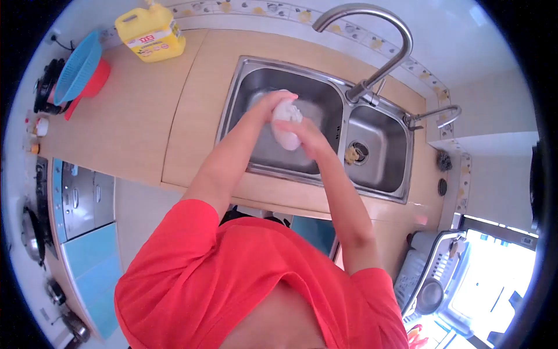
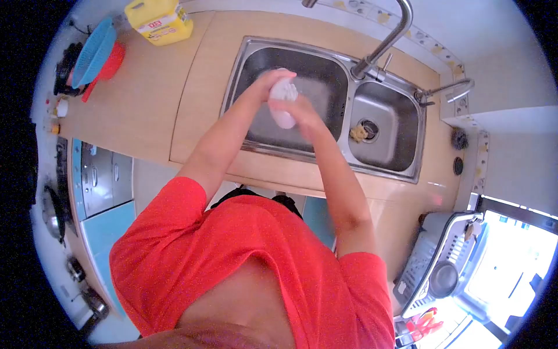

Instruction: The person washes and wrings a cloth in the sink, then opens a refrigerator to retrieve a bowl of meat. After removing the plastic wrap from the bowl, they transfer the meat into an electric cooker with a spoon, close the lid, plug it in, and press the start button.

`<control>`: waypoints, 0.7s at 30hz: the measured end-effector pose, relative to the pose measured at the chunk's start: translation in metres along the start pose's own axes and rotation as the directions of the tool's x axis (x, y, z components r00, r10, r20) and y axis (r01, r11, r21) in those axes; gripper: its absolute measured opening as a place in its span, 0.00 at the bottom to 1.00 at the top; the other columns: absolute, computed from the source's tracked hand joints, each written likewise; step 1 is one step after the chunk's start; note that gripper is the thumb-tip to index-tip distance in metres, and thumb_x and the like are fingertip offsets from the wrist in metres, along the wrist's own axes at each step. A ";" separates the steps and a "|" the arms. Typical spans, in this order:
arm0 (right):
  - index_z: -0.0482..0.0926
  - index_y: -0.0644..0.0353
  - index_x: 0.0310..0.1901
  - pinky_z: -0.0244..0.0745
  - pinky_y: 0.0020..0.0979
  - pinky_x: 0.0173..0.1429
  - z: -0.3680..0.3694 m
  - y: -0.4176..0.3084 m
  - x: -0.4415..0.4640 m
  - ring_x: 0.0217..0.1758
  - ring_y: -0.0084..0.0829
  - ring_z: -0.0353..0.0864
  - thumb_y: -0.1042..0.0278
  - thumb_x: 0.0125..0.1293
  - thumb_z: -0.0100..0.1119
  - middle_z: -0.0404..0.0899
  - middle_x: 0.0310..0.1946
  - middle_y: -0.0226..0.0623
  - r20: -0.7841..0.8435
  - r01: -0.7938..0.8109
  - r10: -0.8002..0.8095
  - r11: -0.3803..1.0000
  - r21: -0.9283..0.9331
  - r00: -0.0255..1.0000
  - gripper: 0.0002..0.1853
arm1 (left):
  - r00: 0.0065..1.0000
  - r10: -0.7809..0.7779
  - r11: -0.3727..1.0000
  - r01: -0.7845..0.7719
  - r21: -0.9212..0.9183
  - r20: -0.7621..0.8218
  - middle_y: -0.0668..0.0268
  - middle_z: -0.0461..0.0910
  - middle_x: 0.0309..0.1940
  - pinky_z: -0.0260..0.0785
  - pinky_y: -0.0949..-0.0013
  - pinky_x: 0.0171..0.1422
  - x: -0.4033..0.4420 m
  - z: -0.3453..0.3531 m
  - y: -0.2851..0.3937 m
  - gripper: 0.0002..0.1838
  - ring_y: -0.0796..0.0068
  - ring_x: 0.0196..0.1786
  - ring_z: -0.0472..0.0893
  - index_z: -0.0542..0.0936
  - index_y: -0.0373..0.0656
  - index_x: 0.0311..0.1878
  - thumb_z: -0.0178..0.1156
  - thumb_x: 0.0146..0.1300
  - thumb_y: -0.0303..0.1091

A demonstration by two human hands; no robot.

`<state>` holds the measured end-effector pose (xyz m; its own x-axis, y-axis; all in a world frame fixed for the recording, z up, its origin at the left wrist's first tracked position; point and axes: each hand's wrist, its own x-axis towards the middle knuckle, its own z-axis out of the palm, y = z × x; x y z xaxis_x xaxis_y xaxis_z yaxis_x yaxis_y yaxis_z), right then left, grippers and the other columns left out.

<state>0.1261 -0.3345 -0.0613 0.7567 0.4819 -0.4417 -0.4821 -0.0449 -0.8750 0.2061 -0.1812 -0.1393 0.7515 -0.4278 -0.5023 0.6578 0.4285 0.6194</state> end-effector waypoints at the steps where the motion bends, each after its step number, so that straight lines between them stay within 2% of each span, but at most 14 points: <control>1: 0.72 0.63 0.56 0.70 0.34 0.57 -0.004 0.006 0.005 0.53 0.32 0.76 0.54 0.58 0.65 0.77 0.50 0.37 -0.006 0.015 -0.014 0.993 0.113 1.000 0.29 | 1.000 -0.009 1.000 0.009 -0.013 -0.012 0.67 0.77 0.26 0.72 0.63 0.37 0.005 -0.002 -0.001 0.10 0.71 0.28 0.76 0.77 0.48 0.31 0.67 0.52 0.39; 3: 0.72 0.62 0.55 0.70 0.34 0.57 -0.011 0.018 0.013 0.52 0.33 0.77 0.56 0.58 0.65 0.77 0.49 0.37 -0.085 0.019 0.011 0.936 0.352 0.996 0.26 | 0.996 0.092 0.994 -0.091 -0.055 0.011 0.66 0.79 0.30 0.72 0.63 0.38 0.015 -0.014 0.007 0.10 0.70 0.33 0.78 0.77 0.47 0.34 0.67 0.54 0.38; 4: 0.72 0.62 0.55 0.71 0.35 0.57 -0.014 0.025 0.016 0.53 0.33 0.77 0.57 0.59 0.64 0.77 0.49 0.37 -0.148 0.017 0.060 0.882 0.472 0.987 0.25 | 0.989 0.120 0.991 -0.124 -0.048 -0.087 0.65 0.80 0.32 0.74 0.63 0.42 0.007 -0.004 0.017 0.11 0.69 0.36 0.80 0.78 0.46 0.36 0.64 0.57 0.41; 5: 0.73 0.62 0.54 0.71 0.35 0.57 -0.017 0.032 0.022 0.53 0.34 0.76 0.58 0.60 0.63 0.77 0.49 0.37 -0.201 0.026 0.112 0.814 0.580 0.973 0.24 | 0.989 0.115 0.989 -0.123 -0.081 -0.097 0.65 0.80 0.37 0.74 0.64 0.44 -0.009 0.012 0.025 0.13 0.71 0.40 0.80 0.77 0.45 0.41 0.62 0.59 0.43; 6: 0.72 0.62 0.54 0.70 0.38 0.60 -0.025 0.047 0.029 0.55 0.37 0.75 0.61 0.65 0.56 0.76 0.51 0.39 -0.246 0.108 0.086 0.726 0.679 0.965 0.20 | 0.982 0.171 0.983 -0.165 0.076 -0.081 0.64 0.81 0.39 0.74 0.65 0.45 -0.016 0.014 0.031 0.16 0.71 0.42 0.80 0.76 0.44 0.43 0.62 0.60 0.45; 8: 0.71 0.63 0.54 0.68 0.41 0.62 -0.039 0.066 0.033 0.56 0.37 0.75 0.61 0.68 0.51 0.75 0.52 0.40 -0.282 0.115 0.209 0.576 0.809 0.936 0.18 | 0.967 0.246 0.880 -0.191 0.435 -0.072 0.63 0.81 0.42 0.73 0.65 0.47 -0.030 0.011 0.040 0.19 0.70 0.44 0.79 0.76 0.43 0.47 0.60 0.62 0.47; 10: 0.71 0.63 0.54 0.66 0.47 0.65 -0.049 0.077 0.036 0.58 0.41 0.73 0.62 0.72 0.42 0.73 0.54 0.44 -0.323 0.182 0.280 0.432 0.884 0.904 0.17 | 0.948 0.309 0.622 -0.136 0.771 -0.082 0.62 0.81 0.44 0.72 0.65 0.48 -0.045 0.016 0.050 0.21 0.70 0.45 0.79 0.76 0.43 0.49 0.59 0.62 0.49; 13: 0.71 0.62 0.53 0.71 0.46 0.61 -0.050 0.084 0.037 0.58 0.42 0.73 0.60 0.71 0.42 0.72 0.55 0.44 -0.368 0.159 0.406 0.462 0.872 0.837 0.17 | 0.888 0.452 0.337 -0.257 0.906 0.084 0.63 0.80 0.48 0.70 0.67 0.51 -0.066 0.032 0.053 0.22 0.70 0.48 0.79 0.75 0.44 0.53 0.57 0.64 0.49; 16: 0.71 0.62 0.51 0.80 0.39 0.40 -0.039 0.079 0.031 0.42 0.38 0.80 0.61 0.70 0.43 0.78 0.45 0.44 -0.459 -0.014 0.442 0.732 0.681 0.771 0.16 | 0.759 0.508 0.043 -0.494 0.869 0.406 0.61 0.80 0.46 0.70 0.67 0.50 -0.076 0.050 0.052 0.20 0.64 0.47 0.80 0.76 0.46 0.52 0.59 0.62 0.48; 19: 0.72 0.62 0.46 0.70 0.30 0.20 -0.067 0.111 0.033 0.21 0.29 0.75 0.63 0.67 0.45 0.79 0.31 0.39 -0.576 -0.133 0.291 0.944 0.302 0.764 0.14 | 0.666 0.443 -0.292 -0.527 0.798 0.601 0.64 0.78 0.52 0.69 0.67 0.56 -0.089 0.064 0.068 0.19 0.66 0.53 0.78 0.75 0.46 0.55 0.57 0.64 0.41; 20: 0.73 0.63 0.41 0.59 0.28 0.14 -0.080 0.125 0.036 0.11 0.23 0.64 0.64 0.64 0.46 0.75 0.20 0.34 -0.628 -0.151 0.308 0.944 0.292 0.715 0.11 | 0.637 0.472 -0.273 -0.551 0.789 0.609 0.63 0.78 0.51 0.68 0.66 0.57 -0.096 0.068 0.075 0.19 0.64 0.53 0.78 0.75 0.49 0.55 0.58 0.63 0.42; 21: 0.74 0.63 0.41 0.60 0.28 0.15 -0.082 0.124 0.034 0.12 0.24 0.66 0.64 0.64 0.48 0.75 0.22 0.34 -0.621 -0.146 0.238 0.970 0.197 0.747 0.11 | 0.630 0.478 -0.298 -0.540 0.787 0.613 0.62 0.79 0.50 0.69 0.66 0.54 -0.102 0.074 0.083 0.19 0.62 0.51 0.78 0.76 0.49 0.55 0.58 0.62 0.44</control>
<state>0.1279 -0.3956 -0.2011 0.7243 -0.1941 -0.6616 -0.6648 0.0580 -0.7448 0.1800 -0.1607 0.0078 0.7568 -0.5525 0.3493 -0.6411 -0.5229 0.5618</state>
